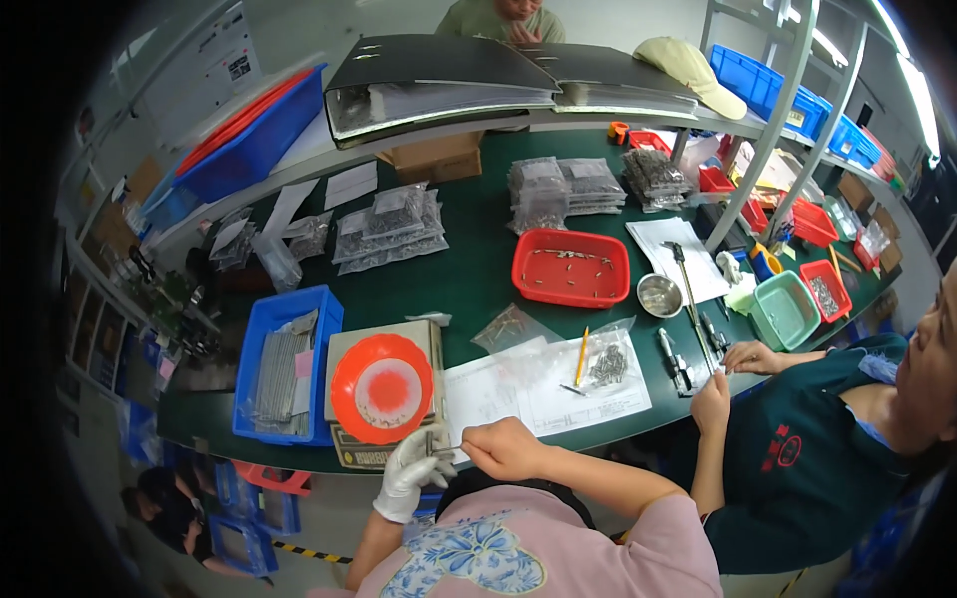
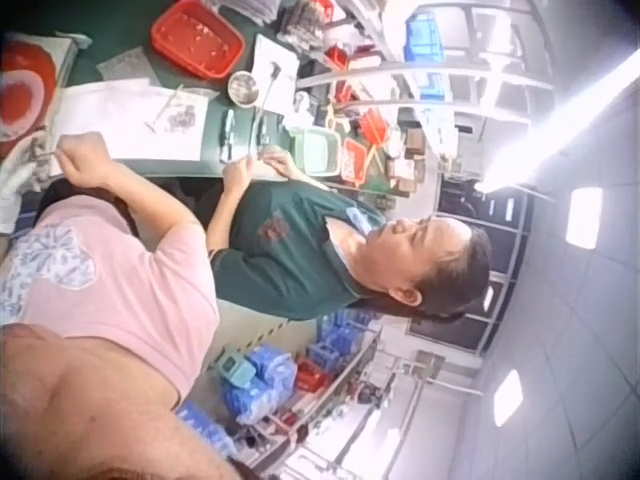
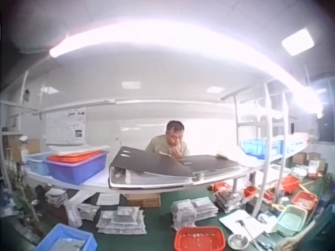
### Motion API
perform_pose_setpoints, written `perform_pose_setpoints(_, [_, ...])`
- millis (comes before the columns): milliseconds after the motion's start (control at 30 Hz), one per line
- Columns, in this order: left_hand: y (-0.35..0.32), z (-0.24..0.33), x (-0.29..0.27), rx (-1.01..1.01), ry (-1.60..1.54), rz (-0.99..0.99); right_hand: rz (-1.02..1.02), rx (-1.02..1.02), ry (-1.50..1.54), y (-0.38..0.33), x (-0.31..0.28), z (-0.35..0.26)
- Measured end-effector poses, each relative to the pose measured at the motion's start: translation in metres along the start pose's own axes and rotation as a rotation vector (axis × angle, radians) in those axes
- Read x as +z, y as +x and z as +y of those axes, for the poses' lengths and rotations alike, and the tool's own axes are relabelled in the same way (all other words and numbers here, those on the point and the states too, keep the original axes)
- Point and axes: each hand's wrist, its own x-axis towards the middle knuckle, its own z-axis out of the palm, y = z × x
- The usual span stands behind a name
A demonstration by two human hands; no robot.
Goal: Inspecting small metal components at a workbench and recording inventory data on a sheet.
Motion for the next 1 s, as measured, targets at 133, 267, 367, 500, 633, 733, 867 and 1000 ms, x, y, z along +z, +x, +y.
perform_pose_setpoints(133, [0.006, 0.006, -0.003, 1.002, 1.296, -0.078, 0.022, 0.242, 0.421, -0.004, 0.014, 0.01])
perform_pose_setpoints(267, [0.001, -0.004, 0.003, 0.365, 0.172, 0.035, 0.028, 0.23, 0.379, -0.005, 0.008, 0.0])
perform_pose_setpoints(367, [-0.004, 0.003, -0.003, 0.022, 0.097, -0.123, 0.048, 0.063, 0.072, -0.003, 0.002, -0.003])
perform_pose_setpoints(500, [-0.002, 0.005, -0.003, -0.148, -0.034, -0.182, 0.03, -0.06, -0.005, 0.0, -0.001, -0.001])
perform_pose_setpoints(633, [-0.005, 0.001, 0.008, 0.071, 0.459, 0.025, 0.014, -0.031, 0.066, -0.002, 0.003, -0.003])
perform_pose_setpoints(733, [0.007, 0.009, 0.012, 0.971, 1.336, -0.018, 0.007, 0.183, 0.419, -0.004, 0.013, -0.002])
perform_pose_setpoints(867, [0.001, 0.007, 0.001, -0.088, -0.126, 0.159, 0.012, 0.112, 0.28, -0.002, 0.005, -0.005])
perform_pose_setpoints(1000, [0.0, 0.0, -0.01, -0.184, -0.248, -0.075, -0.05, 0.039, 0.077, -0.001, -0.001, -0.003])
